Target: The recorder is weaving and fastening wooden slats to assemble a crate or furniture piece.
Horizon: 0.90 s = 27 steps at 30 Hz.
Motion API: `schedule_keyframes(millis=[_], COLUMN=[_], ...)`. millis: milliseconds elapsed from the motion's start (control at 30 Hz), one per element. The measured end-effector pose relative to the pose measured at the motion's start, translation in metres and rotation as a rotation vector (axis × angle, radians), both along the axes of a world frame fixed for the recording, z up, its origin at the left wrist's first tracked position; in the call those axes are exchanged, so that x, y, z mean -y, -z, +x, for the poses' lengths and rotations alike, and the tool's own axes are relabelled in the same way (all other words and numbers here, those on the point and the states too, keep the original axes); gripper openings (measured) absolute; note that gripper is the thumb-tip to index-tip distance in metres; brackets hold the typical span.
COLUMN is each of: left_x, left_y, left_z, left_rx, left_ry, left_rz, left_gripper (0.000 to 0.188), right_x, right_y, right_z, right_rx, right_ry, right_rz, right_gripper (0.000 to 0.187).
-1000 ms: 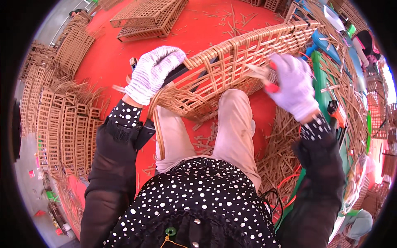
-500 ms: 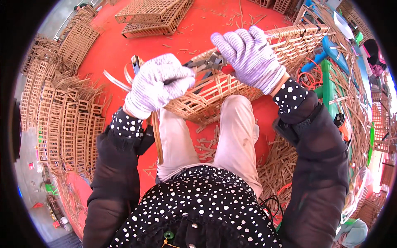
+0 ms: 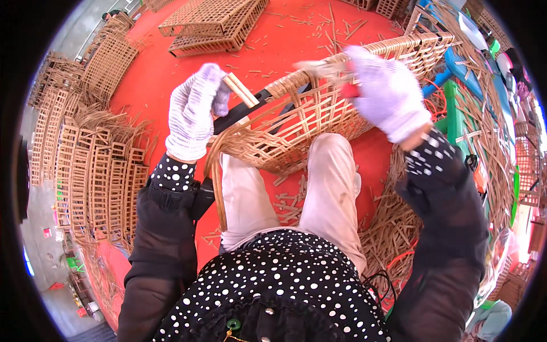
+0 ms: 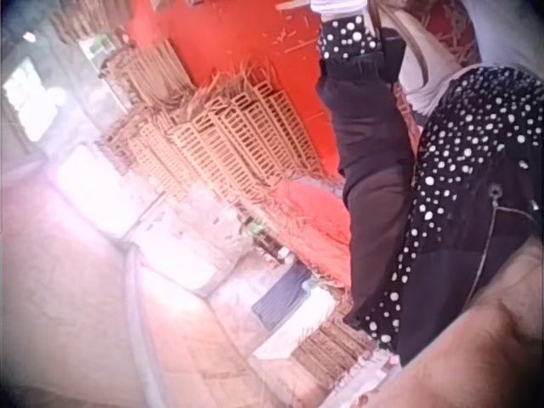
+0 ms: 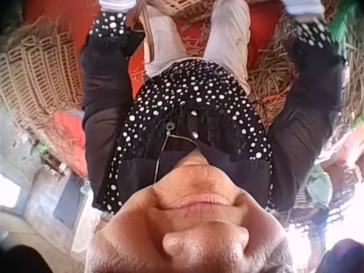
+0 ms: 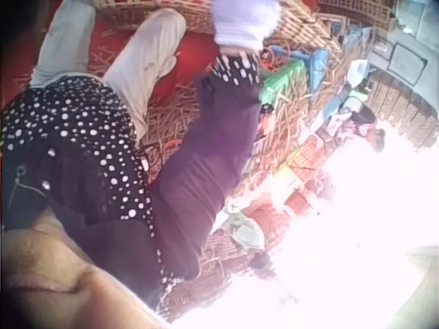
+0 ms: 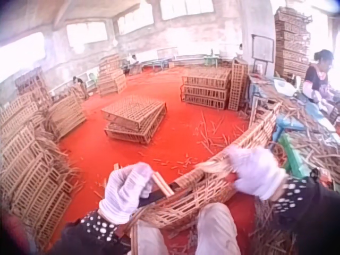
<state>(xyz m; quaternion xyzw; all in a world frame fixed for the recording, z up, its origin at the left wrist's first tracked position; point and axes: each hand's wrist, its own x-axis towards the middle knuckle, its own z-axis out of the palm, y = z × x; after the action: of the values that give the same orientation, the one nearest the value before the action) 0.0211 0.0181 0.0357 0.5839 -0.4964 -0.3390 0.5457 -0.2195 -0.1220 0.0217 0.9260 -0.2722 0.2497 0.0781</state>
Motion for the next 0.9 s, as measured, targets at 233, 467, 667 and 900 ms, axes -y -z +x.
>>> schedule_keyframes(millis=[233, 467, 667, 900], left_x=[-0.004, -0.018, -0.025, -0.043], left_y=[0.010, 0.007, 0.006, 0.017], left_z=[0.008, -0.001, 0.020, 0.056], left_rx=[0.046, 1.074, 1.157, 0.577], left_ry=[0.166, 0.391, 0.476, 0.399], left_rz=[-0.208, 0.183, 0.093, -0.294], left_gripper=[0.039, 0.036, 0.024, 0.019], right_x=[-0.041, -0.133, -0.106, -0.082], right_y=[0.028, 0.068, 0.031, 0.004], right_z=[-0.273, -0.416, -0.303, -0.031], right_rx=[-0.056, -0.558, -0.158, 0.020], right_ry=[1.012, 1.648, 0.938, -0.125], right_rz=[0.305, 0.741, 0.053, 0.010], right_gripper=[0.089, 0.082, 0.054, 0.057])
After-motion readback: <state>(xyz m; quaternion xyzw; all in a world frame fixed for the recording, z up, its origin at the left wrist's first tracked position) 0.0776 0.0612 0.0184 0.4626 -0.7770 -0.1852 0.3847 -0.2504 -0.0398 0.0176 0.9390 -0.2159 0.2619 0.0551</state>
